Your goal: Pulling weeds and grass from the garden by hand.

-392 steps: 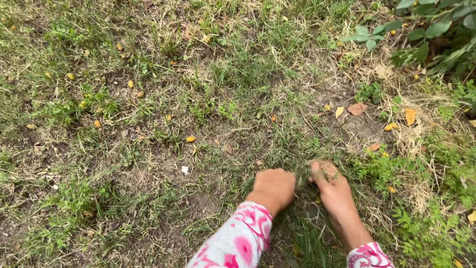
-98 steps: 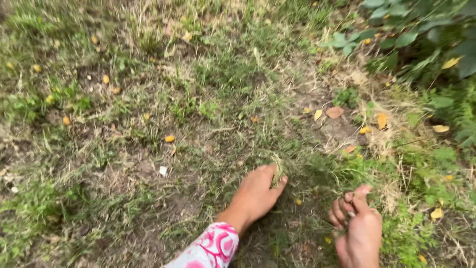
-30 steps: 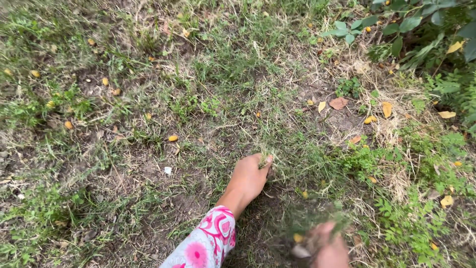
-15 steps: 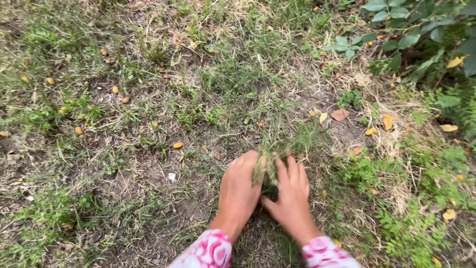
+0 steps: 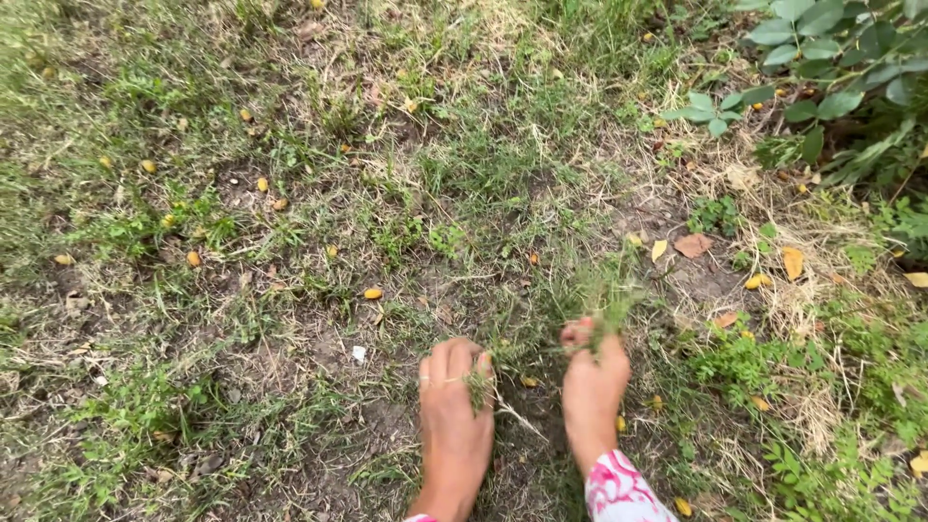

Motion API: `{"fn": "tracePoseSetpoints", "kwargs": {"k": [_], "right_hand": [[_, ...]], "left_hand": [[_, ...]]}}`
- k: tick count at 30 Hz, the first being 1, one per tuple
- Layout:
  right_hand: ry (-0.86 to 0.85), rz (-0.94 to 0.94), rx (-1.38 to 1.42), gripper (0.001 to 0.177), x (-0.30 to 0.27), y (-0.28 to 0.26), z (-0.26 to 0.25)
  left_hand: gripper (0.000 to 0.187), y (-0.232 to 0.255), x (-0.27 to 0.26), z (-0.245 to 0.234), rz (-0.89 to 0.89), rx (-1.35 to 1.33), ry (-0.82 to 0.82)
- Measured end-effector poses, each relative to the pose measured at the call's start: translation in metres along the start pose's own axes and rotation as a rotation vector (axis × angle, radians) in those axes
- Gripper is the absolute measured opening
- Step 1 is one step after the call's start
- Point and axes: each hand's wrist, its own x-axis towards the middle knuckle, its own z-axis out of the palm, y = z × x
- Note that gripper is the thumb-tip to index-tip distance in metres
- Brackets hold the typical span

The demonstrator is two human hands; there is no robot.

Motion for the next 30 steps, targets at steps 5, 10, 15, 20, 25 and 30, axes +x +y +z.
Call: {"fn": "tracePoseSetpoints", "kwargs": {"k": [5, 10, 15, 20, 25, 30], "right_hand": [[0.096, 0.3, 0.321, 0.029, 0.006, -0.002, -0.012], [0.037, 0.416, 0.703, 0.008, 0.009, 0.013, -0.031], [0.05, 0.477, 0.554, 0.019, -0.025, -0.044, -0.066], [0.153, 0.273, 0.188, 0.025, 0.001, 0.037, -0.069], [0.094, 0.168, -0.082, 0.032, -0.025, -0.003, -0.046], [0.051, -0.088, -0.229, 0.043, -0.039, 0.002, -0.03]], "left_hand": [[0.026, 0.0, -0.003, 0.008, -0.013, 0.105, -0.014], [0.026, -0.009, 0.002, 0.013, 0.132, 0.051, 0.149], [0.038, -0.006, 0.008, 0.012, 0.094, 0.062, 0.032], [0.082, -0.014, 0.008, 0.029, 0.139, 0.15, -0.087], [0.093, 0.023, 0.012, -0.015, 0.427, 0.208, -0.321], [0.07, -0.007, 0.017, 0.014, 0.642, 0.286, -0.251]]}}
